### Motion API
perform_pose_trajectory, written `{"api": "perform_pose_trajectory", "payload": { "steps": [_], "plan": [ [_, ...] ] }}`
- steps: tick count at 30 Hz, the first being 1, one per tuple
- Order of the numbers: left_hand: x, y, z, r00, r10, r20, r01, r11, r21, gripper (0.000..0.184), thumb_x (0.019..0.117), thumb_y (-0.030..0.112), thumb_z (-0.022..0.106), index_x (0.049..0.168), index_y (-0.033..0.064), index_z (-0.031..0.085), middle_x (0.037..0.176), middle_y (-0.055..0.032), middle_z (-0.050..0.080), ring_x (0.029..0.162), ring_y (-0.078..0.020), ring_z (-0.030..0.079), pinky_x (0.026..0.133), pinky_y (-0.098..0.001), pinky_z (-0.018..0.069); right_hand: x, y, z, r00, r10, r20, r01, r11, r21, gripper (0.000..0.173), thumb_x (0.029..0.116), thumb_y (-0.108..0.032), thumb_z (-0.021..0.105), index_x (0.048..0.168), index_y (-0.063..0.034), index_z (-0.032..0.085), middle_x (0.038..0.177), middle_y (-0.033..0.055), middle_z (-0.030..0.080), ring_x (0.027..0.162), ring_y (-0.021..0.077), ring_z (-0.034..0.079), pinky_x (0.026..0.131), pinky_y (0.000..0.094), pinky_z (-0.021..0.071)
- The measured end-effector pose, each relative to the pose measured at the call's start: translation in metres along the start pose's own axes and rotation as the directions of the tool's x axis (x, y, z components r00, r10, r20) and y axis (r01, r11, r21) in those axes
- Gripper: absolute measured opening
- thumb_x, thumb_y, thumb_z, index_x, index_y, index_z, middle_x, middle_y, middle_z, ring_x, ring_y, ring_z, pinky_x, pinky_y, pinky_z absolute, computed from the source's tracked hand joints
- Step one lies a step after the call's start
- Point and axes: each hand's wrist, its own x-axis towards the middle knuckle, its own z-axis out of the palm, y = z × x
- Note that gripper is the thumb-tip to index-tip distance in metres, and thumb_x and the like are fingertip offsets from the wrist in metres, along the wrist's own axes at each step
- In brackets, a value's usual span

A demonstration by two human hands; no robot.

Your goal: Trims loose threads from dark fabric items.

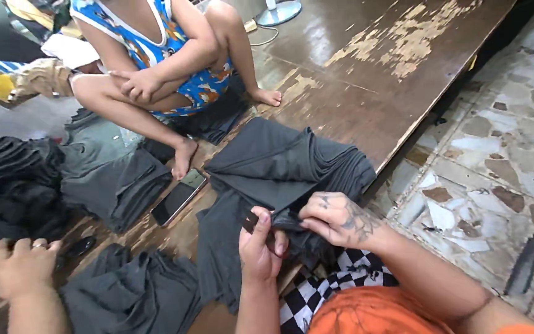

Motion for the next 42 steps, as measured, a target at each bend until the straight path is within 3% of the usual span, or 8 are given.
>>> {"api": "perform_pose_trajectory", "payload": {
  "steps": [10,13,18,24,28,34,38,42],
  "plan": [
    [-0.002,-0.006,-0.001,0.999,0.026,0.022,-0.027,0.999,0.030,0.010,0.0972,0.015,0.065,0.088,0.0125,0.063,0.067,0.0043,0.064,0.045,-0.0004,0.054,0.042,-0.0162,0.0484,-0.001,-0.008,0.003,0.999,0.051,-0.009,-0.051,0.997,-0.050,0.034,0.0997,-0.030,0.062,0.102,0.0022,0.071,0.081,0.0133,0.072,0.075,0.0245,0.070,0.074,0.0366,0.0586],
    [0.000,-0.003,-0.006,0.998,-0.013,0.057,0.012,1.000,0.020,0.015,0.1030,0.021,0.058,0.091,0.0142,0.062,0.060,0.0045,0.062,0.043,-0.0019,0.056,0.041,-0.0171,0.0486,-0.009,0.003,0.000,0.997,0.003,-0.073,0.007,0.992,0.126,0.023,0.1018,-0.010,0.055,0.092,0.0026,0.071,0.086,0.0150,0.073,0.083,0.0176,0.071,0.081,0.0265,0.0573],
    [-0.001,-0.003,-0.007,0.997,-0.042,0.060,0.039,0.997,0.061,0.015,0.1045,0.016,0.051,0.091,0.0153,0.058,0.060,0.0067,0.061,0.043,-0.0005,0.054,0.041,-0.0160,0.0481,-0.030,0.014,-0.026,0.997,0.036,0.067,-0.056,0.941,0.332,0.042,0.1083,-0.032,0.050,0.088,0.0017,0.062,0.089,0.0171,0.071,0.100,0.0213,0.072,0.105,0.0381,0.0522],
    [-0.001,-0.004,-0.007,0.996,-0.074,0.048,0.071,0.996,0.057,0.012,0.1005,0.015,0.058,0.089,0.0144,0.061,0.060,0.0062,0.061,0.043,-0.0008,0.054,0.042,-0.0168,0.0486,-0.007,-0.011,-0.007,0.996,0.086,0.034,-0.086,0.996,-0.003,0.056,0.1034,-0.049,0.050,0.107,0.0024,0.071,0.073,0.0100,0.064,0.065,0.0182,0.060,0.065,0.0308,0.0522],
    [-0.001,-0.002,-0.010,0.993,-0.082,0.088,0.076,0.994,0.079,0.014,0.1037,0.020,0.056,0.092,0.0158,0.061,0.061,0.0071,0.062,0.044,-0.0004,0.056,0.043,-0.0163,0.0491,-0.007,-0.003,0.000,1.000,0.008,0.004,-0.009,0.991,0.136,0.026,0.1033,-0.015,0.054,0.090,0.0016,0.069,0.083,0.0148,0.070,0.084,0.0212,0.069,0.083,0.0306,0.0556],
    [-0.001,-0.003,-0.013,0.989,-0.083,0.127,0.072,0.994,0.084,0.014,0.1002,0.023,0.063,0.088,0.0160,0.062,0.063,0.0082,0.062,0.047,0.0006,0.056,0.045,-0.0154,0.0497,-0.026,0.010,-0.024,0.988,0.009,0.156,-0.074,0.904,0.420,0.036,0.1076,-0.024,0.051,0.088,0.0032,0.065,0.077,0.0117,0.067,0.080,0.0123,0.068,0.115,0.0407,0.0421],
    [0.000,-0.003,-0.012,0.989,-0.084,0.121,0.073,0.994,0.086,0.012,0.0994,0.021,0.064,0.088,0.0153,0.063,0.062,0.0079,0.062,0.046,0.0005,0.056,0.044,-0.0157,0.0498,-0.018,-0.001,-0.024,0.988,0.094,0.125,-0.122,0.962,0.243,0.042,0.1064,-0.036,0.053,0.102,0.0039,0.067,0.073,0.0076,0.061,0.068,0.0062,0.057,0.076,0.0200,0.0509],
    [-0.001,-0.004,-0.014,0.988,-0.091,0.122,0.081,0.993,0.082,0.012,0.0962,0.023,0.069,0.088,0.0148,0.064,0.063,0.0072,0.062,0.046,0.0003,0.056,0.044,-0.0158,0.0493,-0.007,-0.011,0.000,0.996,0.076,0.056,-0.074,0.996,-0.048,0.040,0.1022,-0.038,0.058,0.101,0.0004,0.071,0.083,0.0131,0.070,0.073,0.0210,0.067,0.066,0.0332,0.0548]
  ]
}}
